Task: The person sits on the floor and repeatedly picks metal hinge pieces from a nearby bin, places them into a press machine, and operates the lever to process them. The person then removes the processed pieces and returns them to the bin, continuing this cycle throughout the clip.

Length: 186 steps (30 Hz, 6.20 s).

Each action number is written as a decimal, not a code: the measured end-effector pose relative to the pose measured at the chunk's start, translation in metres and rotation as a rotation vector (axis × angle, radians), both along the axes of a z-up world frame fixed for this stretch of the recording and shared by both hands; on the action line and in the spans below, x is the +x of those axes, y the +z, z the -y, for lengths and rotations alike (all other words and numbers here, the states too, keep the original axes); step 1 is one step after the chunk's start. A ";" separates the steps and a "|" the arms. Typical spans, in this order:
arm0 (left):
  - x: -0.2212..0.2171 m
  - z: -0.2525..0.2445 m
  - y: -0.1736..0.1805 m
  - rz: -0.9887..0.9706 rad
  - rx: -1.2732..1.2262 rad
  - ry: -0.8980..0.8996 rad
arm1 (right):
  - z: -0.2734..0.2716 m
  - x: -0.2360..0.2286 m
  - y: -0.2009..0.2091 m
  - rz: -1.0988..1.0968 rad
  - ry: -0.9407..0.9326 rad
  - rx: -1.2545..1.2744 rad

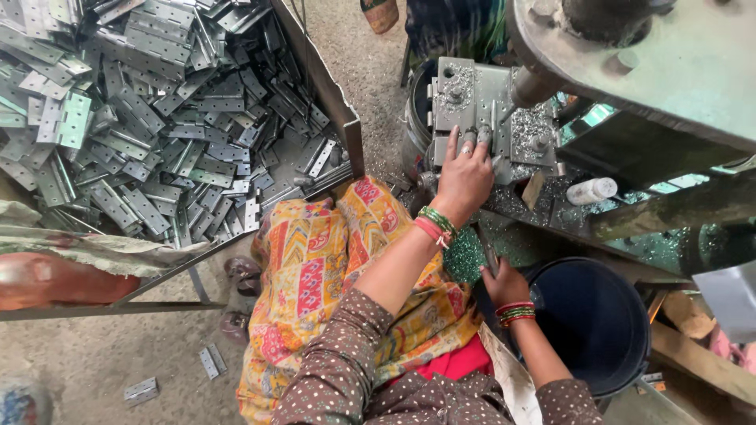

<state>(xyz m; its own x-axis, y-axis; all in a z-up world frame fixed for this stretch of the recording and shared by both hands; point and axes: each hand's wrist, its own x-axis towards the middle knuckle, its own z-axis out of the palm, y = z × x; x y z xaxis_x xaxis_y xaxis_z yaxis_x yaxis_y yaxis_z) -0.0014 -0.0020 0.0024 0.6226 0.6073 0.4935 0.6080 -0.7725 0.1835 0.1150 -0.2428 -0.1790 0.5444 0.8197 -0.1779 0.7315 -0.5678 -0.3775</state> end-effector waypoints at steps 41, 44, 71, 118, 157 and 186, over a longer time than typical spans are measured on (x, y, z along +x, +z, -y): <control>0.007 -0.034 0.009 -0.017 -0.116 -0.095 | -0.001 0.015 -0.017 0.015 0.033 0.049; -0.037 -0.039 0.014 0.112 -0.158 -0.187 | -0.008 0.016 0.016 -0.066 0.063 -0.079; -0.401 -0.202 -0.165 0.456 -0.407 1.588 | -0.042 0.047 0.095 -0.186 -0.149 -0.405; -0.290 -0.102 -0.043 0.489 -0.431 0.476 | -0.040 0.016 0.105 0.044 0.031 -0.258; 0.004 0.005 0.005 -0.016 0.064 0.040 | -0.006 -0.007 -0.018 0.031 -0.020 0.027; 0.015 -0.020 0.002 -0.064 0.104 0.076 | -0.019 0.038 0.059 -0.023 0.051 -0.206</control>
<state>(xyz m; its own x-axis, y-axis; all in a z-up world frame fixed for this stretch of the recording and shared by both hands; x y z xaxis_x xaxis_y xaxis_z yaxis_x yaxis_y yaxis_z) 0.0140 0.0176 0.0048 0.6093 0.6012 0.5170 0.6732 -0.7367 0.0633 0.1526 -0.2237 -0.1195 0.4967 0.7912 -0.3569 0.7540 -0.5970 -0.2742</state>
